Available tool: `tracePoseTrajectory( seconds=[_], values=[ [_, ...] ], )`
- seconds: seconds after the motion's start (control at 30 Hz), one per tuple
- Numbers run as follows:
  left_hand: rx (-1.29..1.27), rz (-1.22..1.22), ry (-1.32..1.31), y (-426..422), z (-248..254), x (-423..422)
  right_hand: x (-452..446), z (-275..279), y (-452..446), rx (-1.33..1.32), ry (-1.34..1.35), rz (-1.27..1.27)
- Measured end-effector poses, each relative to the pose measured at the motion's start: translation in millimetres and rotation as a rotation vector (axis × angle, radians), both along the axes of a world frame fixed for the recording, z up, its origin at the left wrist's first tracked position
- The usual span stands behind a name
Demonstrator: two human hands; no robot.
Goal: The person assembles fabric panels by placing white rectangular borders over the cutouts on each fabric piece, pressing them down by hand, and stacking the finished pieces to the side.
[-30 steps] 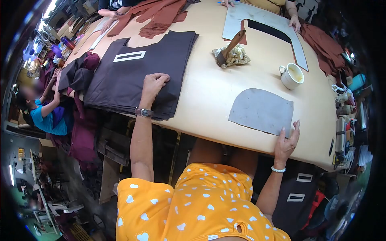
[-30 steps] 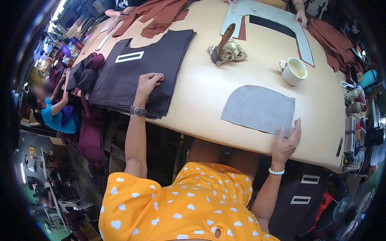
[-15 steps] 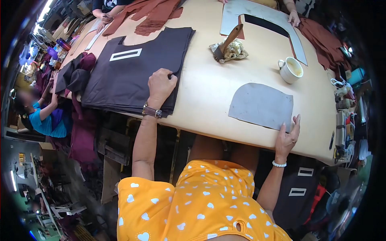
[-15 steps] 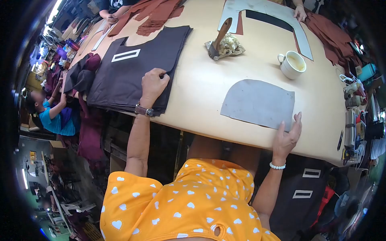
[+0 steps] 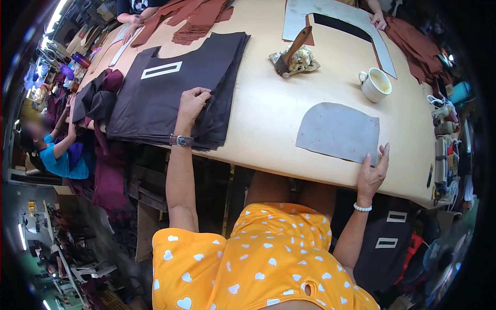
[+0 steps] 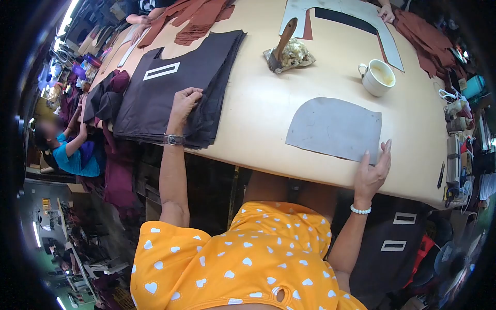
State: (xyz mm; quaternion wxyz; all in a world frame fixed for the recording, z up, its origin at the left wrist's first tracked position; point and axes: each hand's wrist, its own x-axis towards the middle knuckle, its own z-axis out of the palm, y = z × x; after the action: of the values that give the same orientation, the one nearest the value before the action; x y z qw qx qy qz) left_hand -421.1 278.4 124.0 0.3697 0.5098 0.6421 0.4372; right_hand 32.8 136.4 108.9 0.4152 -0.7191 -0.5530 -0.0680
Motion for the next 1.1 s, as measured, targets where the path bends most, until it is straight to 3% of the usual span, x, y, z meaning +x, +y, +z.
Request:
tracePoseTrajectory(
  seconds=[0.1, 0.3, 0.5, 0.9, 1.1],
  values=[
    [0.032, -0.067, -0.092, 0.9, 0.1, -0.9, -0.2, 0.0, -0.2, -0.004, 0.007, -0.006],
    [0.170, -0.199, -0.041, -1.6, 1.5, -1.2, -2.1, 1.1, -0.8, -0.004, 0.040, 0.001],
    [-0.030, -0.168, -0.080, -10.0, 15.6, 2.8, -1.7, 1.5, -0.3, -0.018, 0.046, -0.014],
    [-0.015, -0.103, -0.035, -13.8, 21.1, 12.2, -1.3, -0.4, -0.7, 0.004, 0.047, -0.003],
    [-0.106, -0.222, -0.094, -16.9, 28.2, -0.5, -2.7, 1.2, -1.1, -0.010, 0.026, -0.015]
  ],
)
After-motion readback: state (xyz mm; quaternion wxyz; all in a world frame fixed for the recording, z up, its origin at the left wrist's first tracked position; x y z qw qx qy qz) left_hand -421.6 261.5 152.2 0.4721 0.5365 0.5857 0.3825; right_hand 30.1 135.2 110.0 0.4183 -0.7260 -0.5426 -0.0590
